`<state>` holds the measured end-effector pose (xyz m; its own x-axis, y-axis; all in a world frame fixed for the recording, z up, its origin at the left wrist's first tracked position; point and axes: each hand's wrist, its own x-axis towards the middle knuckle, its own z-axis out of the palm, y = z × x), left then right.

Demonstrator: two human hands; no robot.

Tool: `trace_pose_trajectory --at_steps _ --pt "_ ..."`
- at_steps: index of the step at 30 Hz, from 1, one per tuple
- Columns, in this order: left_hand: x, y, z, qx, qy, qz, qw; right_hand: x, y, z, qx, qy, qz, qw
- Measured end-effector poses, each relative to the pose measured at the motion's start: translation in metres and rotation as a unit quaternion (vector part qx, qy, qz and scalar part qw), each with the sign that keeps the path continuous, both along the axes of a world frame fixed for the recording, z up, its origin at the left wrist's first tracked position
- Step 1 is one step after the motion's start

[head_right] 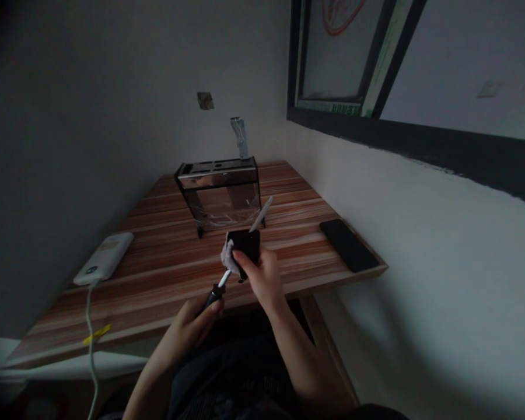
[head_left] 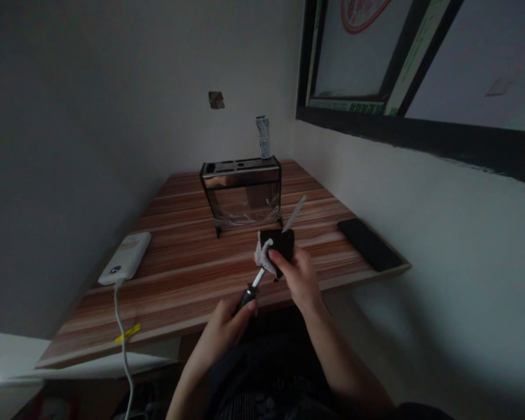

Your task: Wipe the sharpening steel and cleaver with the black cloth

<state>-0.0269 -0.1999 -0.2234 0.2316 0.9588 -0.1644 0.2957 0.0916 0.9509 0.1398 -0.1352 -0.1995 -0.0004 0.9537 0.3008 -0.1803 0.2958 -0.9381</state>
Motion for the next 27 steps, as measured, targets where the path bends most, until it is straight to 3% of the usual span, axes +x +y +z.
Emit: trace_pose_trajectory --at_steps 7,15,27 --pt "0.007 0.006 0.003 0.041 -0.019 0.061 0.997 -0.013 -0.008 0.008 -0.039 -0.061 0.099 0.992" --pt "0.008 0.006 0.005 0.106 0.047 0.062 0.991 -0.009 -0.009 0.008 -0.047 -0.083 0.066 0.993" --pt "0.007 0.005 0.004 0.103 0.057 0.06 0.991 -0.012 -0.012 0.006 -0.043 -0.034 0.061 0.997"
